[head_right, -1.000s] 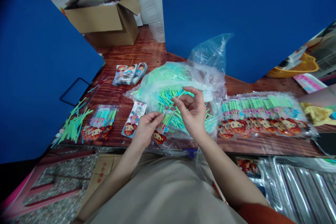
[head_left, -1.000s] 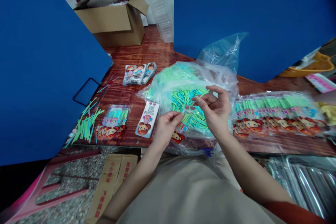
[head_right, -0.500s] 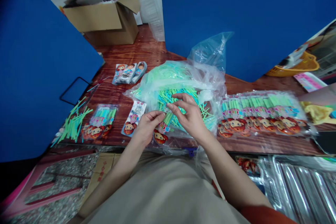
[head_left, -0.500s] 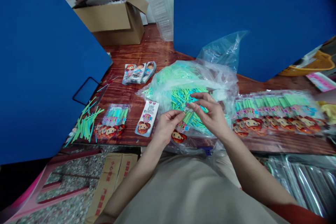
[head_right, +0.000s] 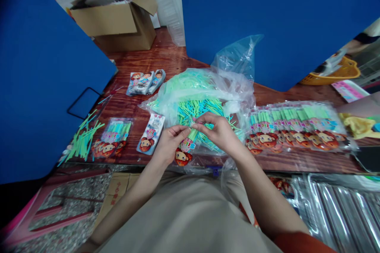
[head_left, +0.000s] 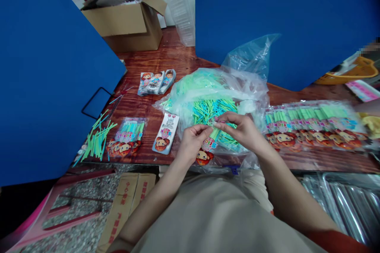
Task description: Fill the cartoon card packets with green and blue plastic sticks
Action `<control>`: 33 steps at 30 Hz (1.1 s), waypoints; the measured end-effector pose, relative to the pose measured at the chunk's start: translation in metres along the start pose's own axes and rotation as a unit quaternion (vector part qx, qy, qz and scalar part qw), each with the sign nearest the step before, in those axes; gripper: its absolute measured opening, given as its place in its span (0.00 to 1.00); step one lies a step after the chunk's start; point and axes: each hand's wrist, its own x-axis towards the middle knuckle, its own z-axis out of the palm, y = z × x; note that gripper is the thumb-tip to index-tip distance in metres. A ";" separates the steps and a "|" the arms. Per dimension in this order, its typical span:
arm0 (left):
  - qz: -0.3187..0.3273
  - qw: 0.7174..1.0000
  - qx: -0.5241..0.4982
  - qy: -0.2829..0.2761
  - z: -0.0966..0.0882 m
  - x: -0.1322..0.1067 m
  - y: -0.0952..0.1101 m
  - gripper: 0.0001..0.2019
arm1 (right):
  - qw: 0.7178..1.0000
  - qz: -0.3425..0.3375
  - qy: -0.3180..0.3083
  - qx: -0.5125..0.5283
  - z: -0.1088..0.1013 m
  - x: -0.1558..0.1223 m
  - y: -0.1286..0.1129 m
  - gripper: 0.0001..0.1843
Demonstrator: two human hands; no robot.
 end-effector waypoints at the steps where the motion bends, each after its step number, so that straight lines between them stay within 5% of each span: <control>1: 0.000 1.000 0.003 0.000 0.000 0.000 -0.001 0.14 | 1.000 0.007 -0.017 0.007 -0.001 0.000 0.000 0.17; 11: -0.009 1.000 -0.014 0.012 -0.003 -0.001 -0.005 0.15 | 0.999 0.028 -0.034 -0.029 -0.009 0.000 -0.011 0.21; 16: -0.054 0.996 0.034 -0.058 -0.007 -0.002 -0.005 0.19 | 0.998 0.012 -0.017 -0.060 -0.012 0.004 -0.013 0.21; 22: -0.068 0.994 0.065 -0.063 -0.008 -0.003 -0.007 0.17 | 0.987 -0.002 -0.106 -0.123 -0.022 0.012 -0.013 0.20; 29: -0.066 0.996 0.042 -0.050 -0.006 -0.004 -0.012 0.18 | 0.985 0.018 -0.148 -0.084 -0.022 0.013 -0.014 0.19; 33: -0.054 0.998 0.024 -0.037 -0.007 -0.003 -0.011 0.18 | 0.995 0.028 -0.094 0.028 -0.015 0.012 -0.010 0.19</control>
